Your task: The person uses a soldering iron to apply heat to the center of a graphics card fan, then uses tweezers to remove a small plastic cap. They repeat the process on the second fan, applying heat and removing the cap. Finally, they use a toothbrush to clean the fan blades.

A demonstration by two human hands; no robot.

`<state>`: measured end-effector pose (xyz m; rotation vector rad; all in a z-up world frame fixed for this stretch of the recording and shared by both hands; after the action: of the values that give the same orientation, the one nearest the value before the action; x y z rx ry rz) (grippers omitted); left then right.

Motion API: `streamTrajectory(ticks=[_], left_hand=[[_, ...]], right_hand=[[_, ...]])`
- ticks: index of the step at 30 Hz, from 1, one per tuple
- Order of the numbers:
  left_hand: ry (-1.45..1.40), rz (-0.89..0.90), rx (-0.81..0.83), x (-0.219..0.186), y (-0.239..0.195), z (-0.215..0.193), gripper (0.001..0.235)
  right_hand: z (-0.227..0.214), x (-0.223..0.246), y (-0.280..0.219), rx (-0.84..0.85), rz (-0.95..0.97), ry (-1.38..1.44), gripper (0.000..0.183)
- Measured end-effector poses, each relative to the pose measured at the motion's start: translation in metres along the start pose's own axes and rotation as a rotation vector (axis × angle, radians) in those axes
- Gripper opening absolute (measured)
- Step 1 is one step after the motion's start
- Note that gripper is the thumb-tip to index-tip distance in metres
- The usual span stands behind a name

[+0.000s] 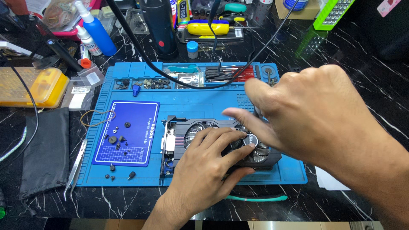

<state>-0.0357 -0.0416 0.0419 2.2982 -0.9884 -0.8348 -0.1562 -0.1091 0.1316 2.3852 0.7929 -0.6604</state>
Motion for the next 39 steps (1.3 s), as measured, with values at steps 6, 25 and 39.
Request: streamTrajectory(ticks=[6, 25, 39], left_hand=[[0.01, -0.001, -0.001, -0.001, 0.0, -0.001, 0.037], [-0.189, -0.153, -0.165, 0.002, 0.013, -0.025, 0.043], [-0.839, -0.33, -0.093, 0.043, 0.068, 0.023, 0.015]], right_hand=[[0.014, -0.003, 0.018, 0.364, 0.088, 0.319, 0.032], [0.022, -0.032, 0.013, 0.161, 0.179, 0.436, 0.033], [0.01, -0.021, 0.01, 0.463, 0.227, 0.731, 0.039]])
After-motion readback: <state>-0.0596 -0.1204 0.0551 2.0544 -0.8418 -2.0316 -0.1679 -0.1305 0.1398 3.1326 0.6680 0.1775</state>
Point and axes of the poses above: each hand's wrist, its own y-axis towards the middle knuckle, its own z-axis out of the palm, x = y × z, the point moved 8 cm from there along y, towards the middle knuckle, and after that the axes turned 5 degrees about -x, right-handed, at the moved point
